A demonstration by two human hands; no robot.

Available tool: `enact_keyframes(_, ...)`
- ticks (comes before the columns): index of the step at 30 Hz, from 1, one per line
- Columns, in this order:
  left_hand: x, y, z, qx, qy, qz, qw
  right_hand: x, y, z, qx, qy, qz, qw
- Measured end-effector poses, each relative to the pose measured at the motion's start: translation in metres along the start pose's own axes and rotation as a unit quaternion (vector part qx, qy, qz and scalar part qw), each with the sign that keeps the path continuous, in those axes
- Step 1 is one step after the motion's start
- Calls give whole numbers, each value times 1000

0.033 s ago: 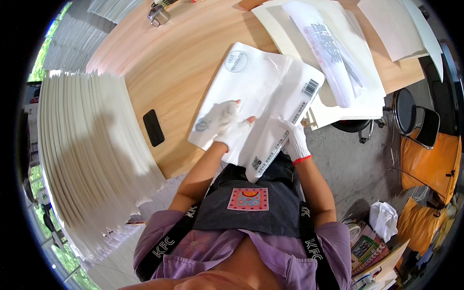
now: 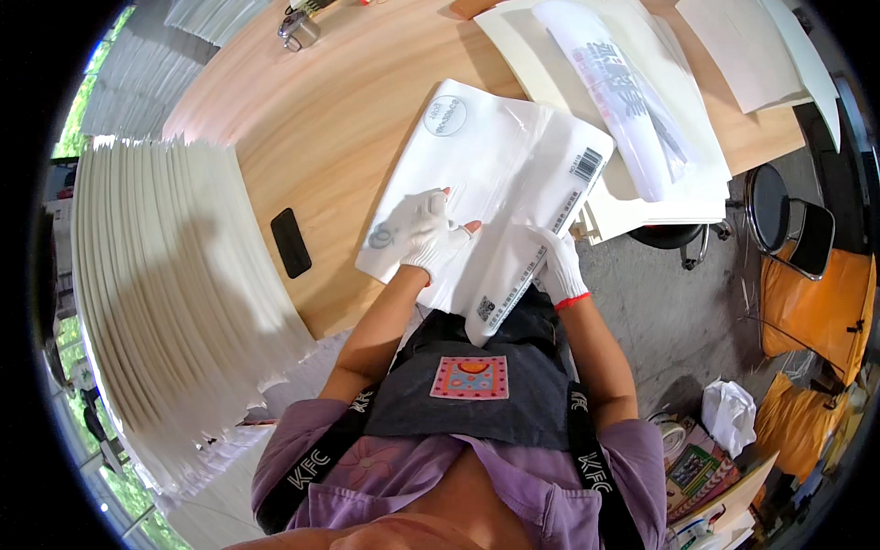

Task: The person inserts rolls and sheets of paper into plastic bags and stacks the filled bags on a desk.

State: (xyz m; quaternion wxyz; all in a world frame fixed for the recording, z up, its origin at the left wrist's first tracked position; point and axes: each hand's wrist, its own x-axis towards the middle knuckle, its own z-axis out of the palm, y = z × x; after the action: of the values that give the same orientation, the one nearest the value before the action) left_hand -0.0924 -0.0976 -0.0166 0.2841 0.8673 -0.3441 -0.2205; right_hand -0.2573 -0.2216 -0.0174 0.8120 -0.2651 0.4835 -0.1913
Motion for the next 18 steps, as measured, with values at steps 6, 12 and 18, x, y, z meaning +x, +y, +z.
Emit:
enact_keyframes(6,-14,25,18,221,-39,72,972,-3,4,-4,-18,-11,-12,1000)
enact_keyframes(12,-2,42,29,252,-62,-11,966,-4,4,-5,-22,-21,-18,999)
enact_keyframes(18,5,42,35,263,-33,-15,964,3,11,-10,-4,-26,-34,999)
